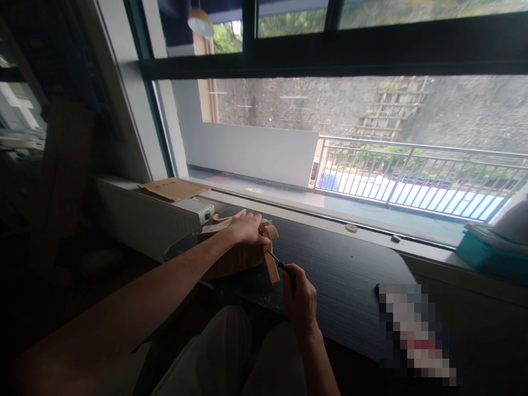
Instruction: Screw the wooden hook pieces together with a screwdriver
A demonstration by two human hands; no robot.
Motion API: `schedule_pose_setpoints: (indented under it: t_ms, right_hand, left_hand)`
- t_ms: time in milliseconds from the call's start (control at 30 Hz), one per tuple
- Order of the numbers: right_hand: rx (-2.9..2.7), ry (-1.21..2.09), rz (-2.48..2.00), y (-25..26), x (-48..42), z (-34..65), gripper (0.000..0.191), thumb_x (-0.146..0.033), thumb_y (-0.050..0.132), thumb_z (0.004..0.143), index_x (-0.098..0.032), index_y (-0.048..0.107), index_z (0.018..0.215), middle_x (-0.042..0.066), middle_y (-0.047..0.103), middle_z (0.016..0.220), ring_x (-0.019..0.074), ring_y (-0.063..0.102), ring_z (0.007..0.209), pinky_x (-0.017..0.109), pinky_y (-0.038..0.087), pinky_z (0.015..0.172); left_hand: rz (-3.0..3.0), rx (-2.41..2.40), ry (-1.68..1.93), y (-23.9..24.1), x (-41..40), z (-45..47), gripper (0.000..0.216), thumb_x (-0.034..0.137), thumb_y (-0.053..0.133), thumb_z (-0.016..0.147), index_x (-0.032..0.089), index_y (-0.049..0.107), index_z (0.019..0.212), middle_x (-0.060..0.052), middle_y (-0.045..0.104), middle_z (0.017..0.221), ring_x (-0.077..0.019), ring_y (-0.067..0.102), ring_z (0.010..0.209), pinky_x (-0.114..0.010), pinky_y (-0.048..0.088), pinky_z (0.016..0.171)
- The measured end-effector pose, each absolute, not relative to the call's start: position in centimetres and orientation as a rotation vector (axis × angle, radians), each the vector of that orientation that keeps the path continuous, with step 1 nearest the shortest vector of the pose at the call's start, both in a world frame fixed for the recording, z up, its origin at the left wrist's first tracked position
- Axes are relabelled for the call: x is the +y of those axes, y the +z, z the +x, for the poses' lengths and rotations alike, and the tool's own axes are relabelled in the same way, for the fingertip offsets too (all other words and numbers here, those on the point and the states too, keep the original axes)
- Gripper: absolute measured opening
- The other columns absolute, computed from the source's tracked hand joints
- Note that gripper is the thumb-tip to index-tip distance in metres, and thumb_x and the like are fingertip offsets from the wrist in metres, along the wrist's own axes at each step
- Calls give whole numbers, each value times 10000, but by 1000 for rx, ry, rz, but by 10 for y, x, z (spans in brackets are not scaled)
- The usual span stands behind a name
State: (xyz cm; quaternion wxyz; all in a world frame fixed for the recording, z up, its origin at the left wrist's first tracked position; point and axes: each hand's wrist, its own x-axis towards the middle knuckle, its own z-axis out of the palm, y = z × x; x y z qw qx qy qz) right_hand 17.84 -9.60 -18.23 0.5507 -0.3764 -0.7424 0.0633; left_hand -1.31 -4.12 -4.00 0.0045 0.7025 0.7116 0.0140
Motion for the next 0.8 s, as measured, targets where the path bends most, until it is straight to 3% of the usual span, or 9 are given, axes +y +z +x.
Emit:
schedule_pose_setpoints:
  t_ms: [267,500,700,800]
  right_hand:
    - [-1809,103,-1090,-179,-98,183,224,-317,426,897,-199,544,1046,24,658,782,138,612,629,225,436,549]
    - [-2090,-96,-999,-160,-102,197,250,-255,400,906,-203,515,1122,47,602,908,117,573,645,210,412,524]
    - [-2261,-385,-930,-136,-103,195,276,-156,401,891,-204,560,1111,34,611,806,114,565,637,208,383,535]
    - [-2283,-376,-975,-131,-105,190,258,-169,420,891,-210,573,1094,29,634,802,122,591,658,212,390,544]
  left_hand:
    - [2196,2220,48,-41,-39,-15,738,698,563,583,199,502,1124,-151,525,1235,-342,467,1131,-456,361,923]
    - [2235,2210,95,-45,-37,-16,764,706,560,569,203,499,1140,-148,538,1223,-343,478,1121,-457,372,923]
    - [2219,2205,94,-43,-38,-17,783,697,573,560,201,492,1160,-166,525,1249,-354,471,1144,-467,394,903]
    - [2231,2202,101,-42,-37,-18,770,686,576,564,198,497,1155,-169,543,1224,-356,480,1137,-489,390,905]
